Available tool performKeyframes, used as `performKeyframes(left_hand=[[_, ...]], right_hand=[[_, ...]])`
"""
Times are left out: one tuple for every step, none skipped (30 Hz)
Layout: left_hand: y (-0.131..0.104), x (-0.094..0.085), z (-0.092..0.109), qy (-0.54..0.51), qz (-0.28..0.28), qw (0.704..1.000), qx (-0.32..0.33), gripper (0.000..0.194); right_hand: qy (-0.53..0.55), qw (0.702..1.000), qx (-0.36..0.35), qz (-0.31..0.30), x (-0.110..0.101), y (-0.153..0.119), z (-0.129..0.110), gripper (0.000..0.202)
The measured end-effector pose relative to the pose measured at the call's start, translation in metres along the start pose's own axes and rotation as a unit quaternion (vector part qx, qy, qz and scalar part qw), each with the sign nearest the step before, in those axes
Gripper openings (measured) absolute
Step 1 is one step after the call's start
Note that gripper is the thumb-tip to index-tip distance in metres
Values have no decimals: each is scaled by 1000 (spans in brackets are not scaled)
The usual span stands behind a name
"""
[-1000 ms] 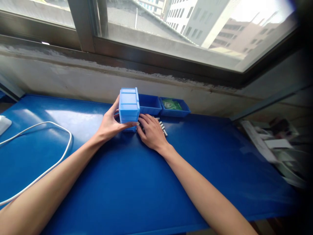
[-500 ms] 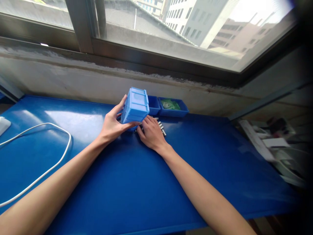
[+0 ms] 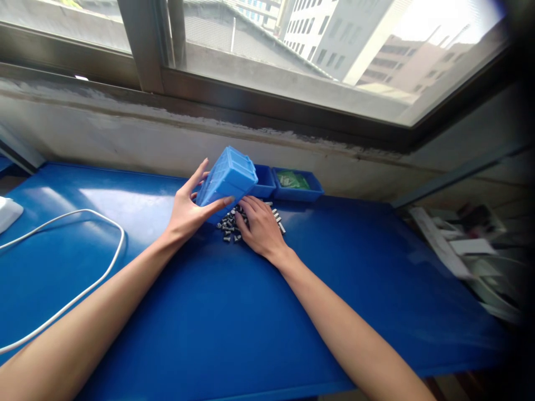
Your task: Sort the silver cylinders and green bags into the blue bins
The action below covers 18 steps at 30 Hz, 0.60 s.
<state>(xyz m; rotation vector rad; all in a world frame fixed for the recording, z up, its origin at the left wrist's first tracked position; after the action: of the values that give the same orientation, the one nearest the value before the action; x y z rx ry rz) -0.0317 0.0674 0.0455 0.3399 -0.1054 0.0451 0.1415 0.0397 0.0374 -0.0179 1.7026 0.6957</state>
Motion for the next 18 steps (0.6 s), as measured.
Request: performKeyframes(left_hand=[[0,-2,1,2,6,1000,0,104],[0,-3,2,3,11,1000,0,102],[0,-5,3,2,17,1000,0,100],[0,-7,3,1,25,1000,0,98],[0,-9,3,-1,35,999,0,95],[0,-12,2,-5,48,999,0,92],[-1,-14,2,-11,63,998,2,88],[-1,-17,1,-20,77,997,4,85],[-1,-19,0,-32,89,995,8,82],[-1,-21,0,-46,101,994,15,81],[-1,-23,1,-58,111,992,22,80],[0,-26,1,-68,121,990,30,80],[0,-28,2,-75,132,988,38,80],[0,-30,3,-78,141,986,46,79],[0,-32,4,-78,149,984,53,78],[1,-34,5,-76,153,984,57,77],[1,-35,5,-72,155,984,58,76],[2,-36,5,-68,154,984,57,74]], right_hand=[[4,1000,2,7,-1,0,1,38],[8,1000,5,15,-3,0,2,37],[13,1000,8,27,-7,0,2,37],[18,999,10,39,-11,1,2,36],[24,998,11,52,-16,2,1,35],[29,998,8,63,-22,3,-1,33],[37,997,3,73,-28,5,-4,32],[46,996,-8,79,-34,7,-9,32],[59,995,-22,81,-38,10,-16,32],[75,993,-37,79,-42,14,-22,32],[93,992,-56,70,-43,19,-30,31],[110,989,-74,59,-43,24,-38,31],[125,987,-91,52,-42,30,-45,32],[136,984,-107,45,-41,37,-52,34],[143,982,-115,47,-40,44,-57,34],[147,980,-123,45,-38,52,-60,31],[148,980,-128,36,-35,60,-63,22],[151,980,-131,19,-32,69,-64,17]])
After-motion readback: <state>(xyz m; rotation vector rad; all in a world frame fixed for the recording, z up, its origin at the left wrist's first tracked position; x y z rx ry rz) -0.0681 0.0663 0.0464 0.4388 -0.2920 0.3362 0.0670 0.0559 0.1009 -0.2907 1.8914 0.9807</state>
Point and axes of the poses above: each hand's wrist, its own y-axis towards the middle knuckle, its own x-axis out of the palm, z = x × y, the point moved 9 cm from there along y, towards the middle knuckle, and after that the axes turned 12 degrees about -y, right-handed, at the moved point
